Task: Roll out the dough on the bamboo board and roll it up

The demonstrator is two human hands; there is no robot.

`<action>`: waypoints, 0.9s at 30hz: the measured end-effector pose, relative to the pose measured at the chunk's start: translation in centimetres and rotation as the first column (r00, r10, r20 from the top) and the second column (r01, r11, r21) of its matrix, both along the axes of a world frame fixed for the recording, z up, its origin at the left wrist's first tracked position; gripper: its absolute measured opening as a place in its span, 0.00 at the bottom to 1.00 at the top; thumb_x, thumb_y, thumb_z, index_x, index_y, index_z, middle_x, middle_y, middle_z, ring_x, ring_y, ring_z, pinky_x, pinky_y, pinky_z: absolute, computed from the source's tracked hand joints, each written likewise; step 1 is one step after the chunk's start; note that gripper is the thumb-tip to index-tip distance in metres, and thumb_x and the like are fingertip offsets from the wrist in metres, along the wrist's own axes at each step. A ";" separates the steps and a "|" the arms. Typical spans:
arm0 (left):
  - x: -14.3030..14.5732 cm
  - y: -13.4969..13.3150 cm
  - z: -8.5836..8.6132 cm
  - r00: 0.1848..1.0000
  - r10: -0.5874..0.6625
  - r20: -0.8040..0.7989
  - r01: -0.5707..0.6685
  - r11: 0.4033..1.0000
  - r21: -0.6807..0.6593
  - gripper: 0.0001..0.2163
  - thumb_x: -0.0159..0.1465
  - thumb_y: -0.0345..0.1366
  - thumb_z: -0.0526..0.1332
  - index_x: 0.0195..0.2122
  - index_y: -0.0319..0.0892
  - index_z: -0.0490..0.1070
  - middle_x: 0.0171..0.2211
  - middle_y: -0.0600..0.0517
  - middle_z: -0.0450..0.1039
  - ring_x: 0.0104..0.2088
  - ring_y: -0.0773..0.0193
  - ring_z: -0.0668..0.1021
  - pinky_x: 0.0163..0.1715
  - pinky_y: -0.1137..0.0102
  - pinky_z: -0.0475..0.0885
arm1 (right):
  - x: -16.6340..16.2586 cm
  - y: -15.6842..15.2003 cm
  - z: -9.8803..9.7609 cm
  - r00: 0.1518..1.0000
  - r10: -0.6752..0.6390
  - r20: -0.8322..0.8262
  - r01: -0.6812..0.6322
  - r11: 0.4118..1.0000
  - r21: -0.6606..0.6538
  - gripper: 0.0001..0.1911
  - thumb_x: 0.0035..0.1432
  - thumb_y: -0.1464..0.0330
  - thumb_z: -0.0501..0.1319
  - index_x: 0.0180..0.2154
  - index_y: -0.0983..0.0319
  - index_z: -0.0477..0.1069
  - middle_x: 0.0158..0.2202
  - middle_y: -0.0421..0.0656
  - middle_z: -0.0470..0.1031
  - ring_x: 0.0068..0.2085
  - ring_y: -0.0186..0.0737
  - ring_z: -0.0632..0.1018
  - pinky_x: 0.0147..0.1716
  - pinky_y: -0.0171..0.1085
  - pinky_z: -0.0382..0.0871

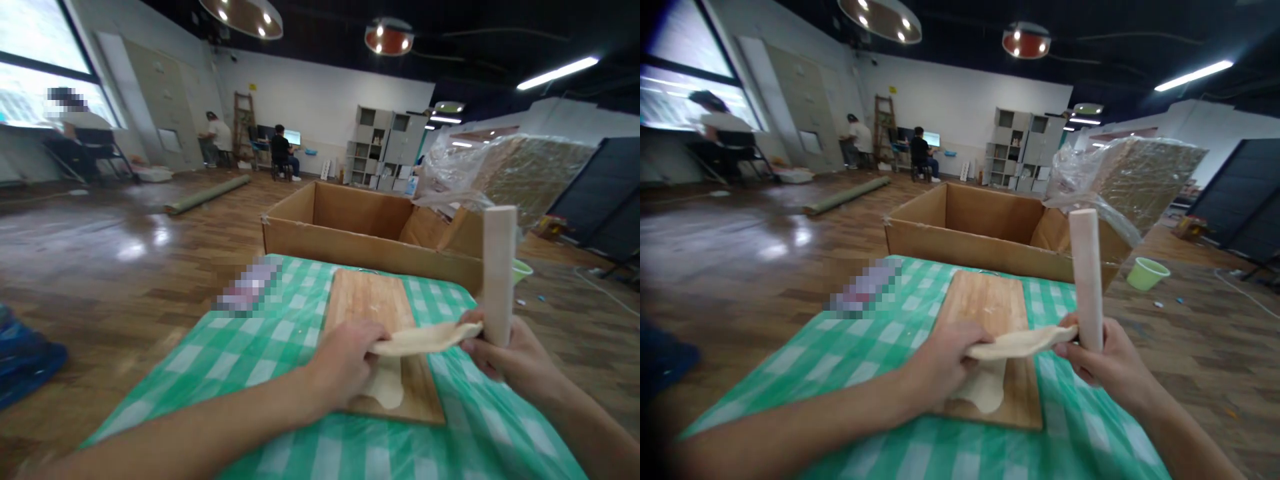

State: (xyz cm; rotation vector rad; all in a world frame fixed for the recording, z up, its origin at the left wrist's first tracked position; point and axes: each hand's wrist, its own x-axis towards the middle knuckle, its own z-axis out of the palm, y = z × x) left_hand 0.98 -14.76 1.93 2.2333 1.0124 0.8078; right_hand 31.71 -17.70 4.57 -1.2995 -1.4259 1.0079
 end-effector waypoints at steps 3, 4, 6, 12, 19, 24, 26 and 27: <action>0.4 -2.3 -0.4 0.992 -0.116 -0.042 0.118 0.991 0.056 0.23 0.59 0.24 0.59 0.54 0.49 0.77 0.54 0.48 0.79 0.52 0.53 0.80 0.52 0.60 0.75 | 1.8 -2.0 -0.4 0.996 -0.051 -0.073 0.053 0.998 0.021 0.19 0.45 0.58 0.79 0.36 0.55 0.76 0.22 0.42 0.71 0.14 0.34 0.64 0.09 0.35 0.53; 0.5 -2.7 -0.6 0.989 -0.145 -0.037 0.147 0.988 0.053 0.24 0.60 0.24 0.60 0.55 0.49 0.77 0.56 0.48 0.78 0.53 0.52 0.80 0.53 0.60 0.75 | 2.1 -2.5 -0.5 0.994 -0.065 -0.087 0.068 0.997 0.033 0.19 0.45 0.57 0.79 0.35 0.55 0.76 0.25 0.45 0.74 0.15 0.35 0.66 0.09 0.36 0.54; 0.4 -3.1 -0.7 0.986 -0.164 0.015 0.164 0.986 0.021 0.23 0.60 0.24 0.60 0.56 0.48 0.77 0.55 0.48 0.79 0.53 0.53 0.81 0.54 0.61 0.75 | 2.1 -3.0 -0.2 0.992 -0.096 -0.087 0.100 0.994 0.050 0.19 0.43 0.57 0.80 0.34 0.55 0.75 0.29 0.48 0.76 0.16 0.36 0.68 0.09 0.36 0.55; -0.2 0.8 3.4 0.981 -0.115 0.153 0.113 0.993 0.025 0.13 0.67 0.28 0.58 0.46 0.45 0.82 0.41 0.52 0.84 0.42 0.59 0.84 0.40 0.70 0.75 | -1.6 -0.7 4.6 0.958 -0.255 -0.129 0.270 0.957 0.108 0.23 0.44 0.57 0.80 0.34 0.60 0.72 0.18 0.36 0.69 0.15 0.31 0.66 0.10 0.29 0.56; -0.1 9.8 5.5 0.960 -0.086 0.265 -0.045 0.890 0.453 0.12 0.70 0.32 0.59 0.50 0.42 0.79 0.47 0.48 0.83 0.46 0.59 0.82 0.48 0.68 0.73 | -5.6 3.9 10.4 0.954 -0.254 -0.160 0.298 0.865 0.405 0.21 0.47 0.59 0.79 0.34 0.60 0.72 0.21 0.35 0.72 0.18 0.31 0.68 0.13 0.30 0.58; -1.0 11.4 0.8 0.997 -0.057 -0.052 0.072 0.923 0.378 0.11 0.67 0.29 0.58 0.43 0.43 0.80 0.43 0.49 0.83 0.44 0.57 0.82 0.47 0.65 0.73 | -8.0 1.6 3.7 0.907 -0.185 0.379 0.015 0.912 0.410 0.16 0.58 0.59 0.71 0.25 0.60 0.72 0.19 0.36 0.71 0.21 0.34 0.70 0.20 0.32 0.61; -2.0 11.1 -0.1 0.968 -0.070 -0.240 0.157 0.918 0.364 0.12 0.66 0.28 0.58 0.43 0.44 0.80 0.43 0.48 0.82 0.45 0.56 0.81 0.49 0.63 0.73 | -9.0 0.0 0.5 0.843 -0.016 0.538 -0.172 0.939 0.298 0.12 0.59 0.64 0.68 0.25 0.60 0.73 0.23 0.37 0.75 0.24 0.35 0.74 0.23 0.32 0.63; -2.6 10.8 -0.2 0.948 -0.083 -0.308 0.196 0.913 0.357 0.12 0.65 0.27 0.58 0.43 0.44 0.80 0.44 0.48 0.81 0.46 0.56 0.81 0.50 0.63 0.73 | -9.4 -0.8 -0.8 0.803 0.068 0.592 -0.257 0.936 0.240 0.11 0.60 0.67 0.67 0.25 0.60 0.73 0.24 0.37 0.76 0.26 0.36 0.75 0.25 0.32 0.64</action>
